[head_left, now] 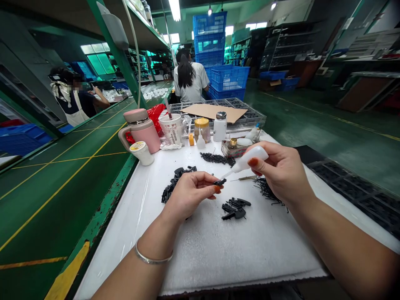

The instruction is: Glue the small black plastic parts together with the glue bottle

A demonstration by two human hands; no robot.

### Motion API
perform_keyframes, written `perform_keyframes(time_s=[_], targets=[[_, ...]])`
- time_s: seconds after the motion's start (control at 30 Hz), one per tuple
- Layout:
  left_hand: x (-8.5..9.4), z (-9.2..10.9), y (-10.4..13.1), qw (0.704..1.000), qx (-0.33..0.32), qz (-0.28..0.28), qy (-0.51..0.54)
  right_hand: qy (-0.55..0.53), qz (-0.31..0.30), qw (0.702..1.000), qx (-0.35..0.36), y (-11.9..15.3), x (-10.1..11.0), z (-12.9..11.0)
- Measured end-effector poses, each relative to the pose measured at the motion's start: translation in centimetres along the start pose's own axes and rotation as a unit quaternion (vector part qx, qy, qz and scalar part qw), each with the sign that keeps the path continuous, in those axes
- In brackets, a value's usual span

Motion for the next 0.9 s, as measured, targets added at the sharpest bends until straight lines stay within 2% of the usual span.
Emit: perform_keyframes(time_s=[0.13, 0.33, 0.47, 0.53, 0.6, 0.77, 0.9], targets=[[0.1, -0.1, 0.1, 1.0, 0.005, 0.0, 0.0, -0.038, 0.007, 0.999, 0.004, -0.1, 0.4, 0.3], [0.1, -0.1, -0.1, 1.0, 0.004, 0.003, 0.005, -0.138, 0.021, 0.99, -0.036, -0.3, 1.2, 1.5], [0.2, 0.0, -0.1, 1.0, -0.006, 0.003, 0.005, -0.22, 0.048, 0.97, -0.087, -0.3, 1.4, 3.0], [0.4, 0.2, 0.0, 1.0, -0.018, 0.003, 0.005, -0.257, 0.044, 0.957, -0.126, -0.2, 0.6, 3.8], [0.6, 0.3, 0.0, 0.999, -0.033, 0.01, 0.009, -0.287, 0.004, 0.943, -0.17, -0.1, -1.1, 4.6], [1.1, 1.0, 0.1, 0.996, -0.088, 0.025, 0.003, -0.301, -0.16, 0.902, -0.264, 1.2, -6.4, 6.0], [0.9, 1.8, 0.3, 0.992, -0.123, 0.022, -0.028, -0.32, -0.233, 0.868, -0.298, 2.3, -8.8, 6.8]])
Point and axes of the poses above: each hand's wrist, its own y-axis away from the middle knuckle, its own x-axis out of the back of the hand, z = x × y, the point moved 10 cm from there along -y, towards the middle knuckle, and after that the axes turned 10 degrees about -z, right-handed, at the moved point
